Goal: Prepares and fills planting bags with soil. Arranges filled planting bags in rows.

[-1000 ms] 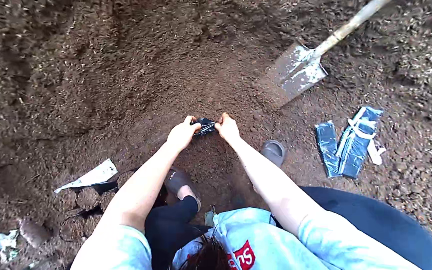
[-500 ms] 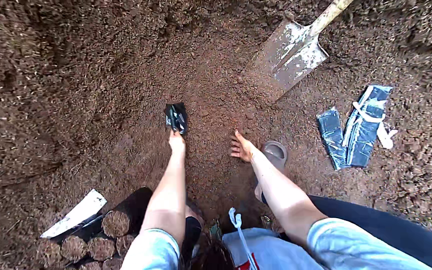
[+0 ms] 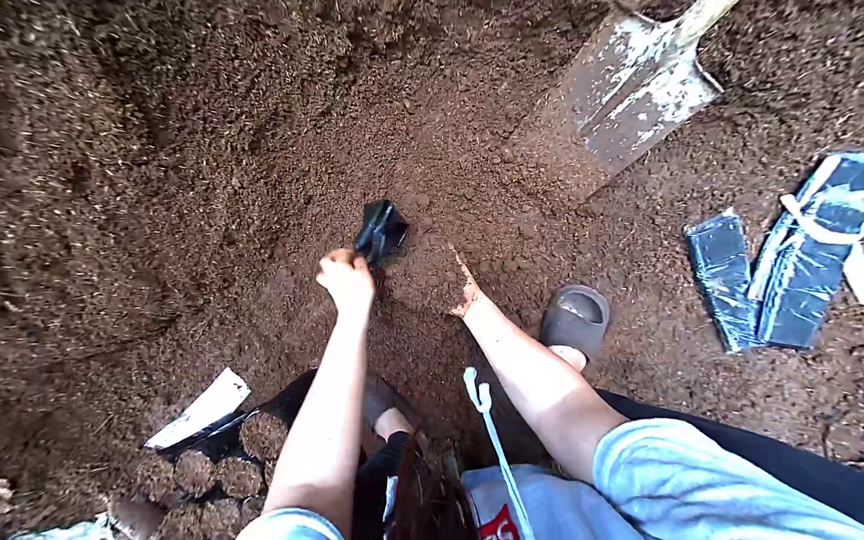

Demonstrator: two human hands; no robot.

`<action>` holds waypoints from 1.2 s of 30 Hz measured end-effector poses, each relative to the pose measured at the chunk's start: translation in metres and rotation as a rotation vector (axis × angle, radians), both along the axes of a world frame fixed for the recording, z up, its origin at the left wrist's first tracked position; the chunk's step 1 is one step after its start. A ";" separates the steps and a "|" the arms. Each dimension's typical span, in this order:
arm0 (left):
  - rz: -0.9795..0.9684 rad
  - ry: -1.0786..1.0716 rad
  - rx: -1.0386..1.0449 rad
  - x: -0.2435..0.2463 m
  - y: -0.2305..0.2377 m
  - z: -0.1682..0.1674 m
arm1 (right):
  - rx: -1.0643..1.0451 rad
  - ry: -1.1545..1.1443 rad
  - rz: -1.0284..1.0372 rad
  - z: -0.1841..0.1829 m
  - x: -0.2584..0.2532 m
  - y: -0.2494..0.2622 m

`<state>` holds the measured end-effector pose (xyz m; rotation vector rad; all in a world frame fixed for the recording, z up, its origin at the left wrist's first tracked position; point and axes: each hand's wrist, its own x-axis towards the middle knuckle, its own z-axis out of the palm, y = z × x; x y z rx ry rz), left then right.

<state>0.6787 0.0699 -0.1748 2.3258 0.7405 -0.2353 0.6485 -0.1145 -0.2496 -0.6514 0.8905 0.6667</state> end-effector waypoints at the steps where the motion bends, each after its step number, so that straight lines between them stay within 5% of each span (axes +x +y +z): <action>1: -0.007 -0.101 -0.009 0.004 0.016 0.011 | 0.071 -0.047 -0.017 0.006 0.001 -0.002; 5: -0.306 -0.312 0.089 0.010 0.034 0.060 | 0.288 -0.227 -0.051 0.034 0.011 -0.008; 9: -0.654 -0.218 0.292 0.010 0.030 0.080 | 0.274 -0.329 -0.054 0.050 0.017 -0.025; 14: -0.604 0.029 0.282 0.012 0.019 0.072 | 0.344 -0.427 -0.116 0.104 0.030 -0.023; 19: -0.537 -0.092 0.092 -0.001 -0.022 0.088 | 0.358 -0.525 -0.110 0.138 0.050 -0.001; 24: -0.434 -0.124 -0.059 0.001 -0.017 0.099 | 0.077 -0.550 0.028 0.148 0.070 0.014; 30: -0.327 0.052 -0.232 0.034 0.003 0.078 | -0.392 -0.870 0.200 0.162 0.092 0.035; 36: -0.347 -0.089 -0.285 0.065 0.015 0.103 | -0.694 -0.984 0.568 0.194 0.127 0.046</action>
